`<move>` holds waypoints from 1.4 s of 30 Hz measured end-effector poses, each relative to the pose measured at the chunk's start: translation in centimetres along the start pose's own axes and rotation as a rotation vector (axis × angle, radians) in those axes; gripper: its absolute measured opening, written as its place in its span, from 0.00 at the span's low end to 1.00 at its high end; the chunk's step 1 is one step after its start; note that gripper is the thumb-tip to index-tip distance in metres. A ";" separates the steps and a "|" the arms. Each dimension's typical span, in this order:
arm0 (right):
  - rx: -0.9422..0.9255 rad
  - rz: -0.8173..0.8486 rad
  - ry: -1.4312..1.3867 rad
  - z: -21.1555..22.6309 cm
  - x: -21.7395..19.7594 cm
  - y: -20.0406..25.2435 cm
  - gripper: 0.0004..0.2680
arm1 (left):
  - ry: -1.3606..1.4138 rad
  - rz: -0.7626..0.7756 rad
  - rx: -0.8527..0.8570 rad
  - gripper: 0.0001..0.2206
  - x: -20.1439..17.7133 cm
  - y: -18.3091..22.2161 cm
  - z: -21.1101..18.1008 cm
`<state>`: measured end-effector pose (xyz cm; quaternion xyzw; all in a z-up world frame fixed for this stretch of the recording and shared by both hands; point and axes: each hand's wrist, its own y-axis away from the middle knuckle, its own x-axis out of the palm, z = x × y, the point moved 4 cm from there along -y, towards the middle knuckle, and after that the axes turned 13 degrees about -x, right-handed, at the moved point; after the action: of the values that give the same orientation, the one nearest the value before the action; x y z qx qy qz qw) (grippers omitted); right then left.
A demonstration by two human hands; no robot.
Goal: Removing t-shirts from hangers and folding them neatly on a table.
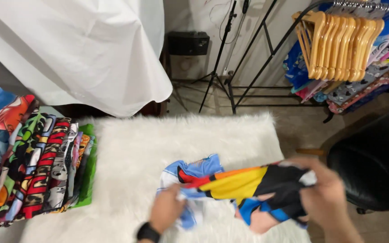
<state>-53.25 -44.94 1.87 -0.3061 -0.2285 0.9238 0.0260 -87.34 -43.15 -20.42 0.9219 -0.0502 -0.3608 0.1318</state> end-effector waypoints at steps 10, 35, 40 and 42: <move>-0.033 0.354 0.142 2.1 -3.5 -1.6 0.21 | -0.270 0.287 -0.039 0.13 -27.3 6.1 -6.4; 0.242 0.230 0.131 -21.5 8.9 -6.1 0.11 | -0.408 -0.411 0.160 0.14 -21.2 -12.3 -6.2; 0.079 0.562 0.459 -20.2 6.4 -11.0 0.16 | -0.441 -0.437 0.151 0.13 -23.8 -13.6 -4.7; 0.028 0.665 0.868 -21.1 4.6 -12.9 0.13 | -0.476 -0.494 0.129 0.13 -24.6 -13.9 -5.0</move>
<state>-46.03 -24.00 -9.97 -0.7147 -0.0754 0.6738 -0.1716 -102.09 -24.13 -4.79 0.8028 0.1223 -0.5825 -0.0336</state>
